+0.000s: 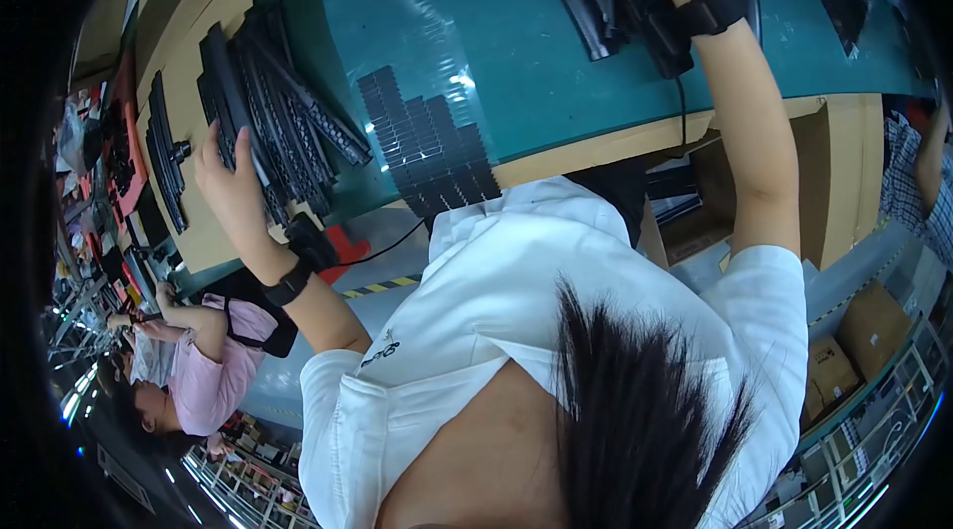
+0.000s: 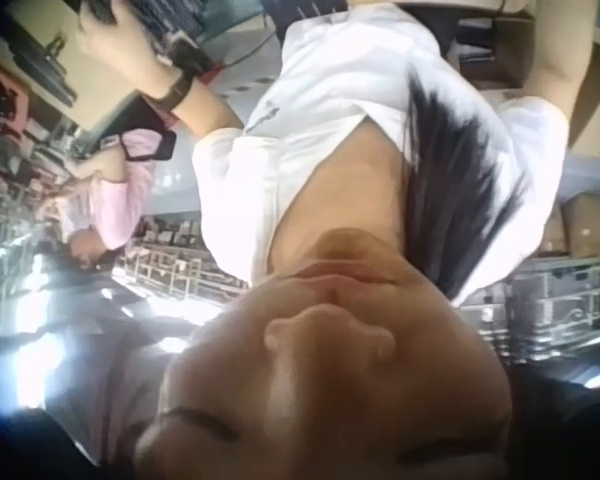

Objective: The person assembles wiper blades by hand, picking up a blade and a small plastic clip, fitting the clip into the blade, and then setting the completed blade onto a stack.

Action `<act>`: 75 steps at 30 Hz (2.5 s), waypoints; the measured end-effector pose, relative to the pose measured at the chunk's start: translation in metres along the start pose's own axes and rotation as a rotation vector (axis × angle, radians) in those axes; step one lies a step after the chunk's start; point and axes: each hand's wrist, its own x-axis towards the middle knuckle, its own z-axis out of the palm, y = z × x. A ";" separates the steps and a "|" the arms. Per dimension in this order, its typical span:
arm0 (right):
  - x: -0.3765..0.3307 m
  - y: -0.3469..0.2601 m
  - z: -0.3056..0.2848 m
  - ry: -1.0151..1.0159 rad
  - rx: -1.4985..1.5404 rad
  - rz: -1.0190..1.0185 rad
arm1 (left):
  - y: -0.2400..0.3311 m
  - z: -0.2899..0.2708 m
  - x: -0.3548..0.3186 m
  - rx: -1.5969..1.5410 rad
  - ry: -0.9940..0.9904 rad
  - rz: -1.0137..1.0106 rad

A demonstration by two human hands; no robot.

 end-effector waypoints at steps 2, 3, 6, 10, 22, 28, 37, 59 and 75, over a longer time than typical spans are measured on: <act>0.010 -0.014 0.001 -0.113 0.039 0.009 | 0.017 -0.014 -0.012 -0.437 -0.042 0.021; 0.012 -0.013 -0.007 -0.202 0.053 0.071 | 0.034 -0.016 -0.015 -0.530 -0.087 0.072; 0.011 -0.006 -0.012 -0.279 0.092 0.172 | 0.077 -0.007 -0.025 -0.716 -0.190 0.215; 0.009 0.012 0.004 -0.216 0.174 0.185 | 0.090 0.008 -0.044 -0.689 -0.307 0.263; -0.049 -0.010 -0.013 -0.263 0.609 0.242 | 0.089 0.023 -0.035 -0.660 -0.349 0.463; -0.057 -0.028 -0.025 -0.322 0.490 0.174 | 0.089 0.029 -0.019 -0.662 -0.369 0.682; -0.058 -0.020 -0.039 -0.387 0.616 0.282 | 0.098 0.029 -0.002 -0.700 -0.600 0.766; -0.008 -0.070 -0.005 -0.779 0.386 0.068 | 0.094 -0.021 -0.007 -1.421 -0.727 -0.104; -0.144 -0.094 -0.008 -0.261 0.920 -0.295 | 0.152 -0.070 -0.003 -2.498 -0.683 -0.457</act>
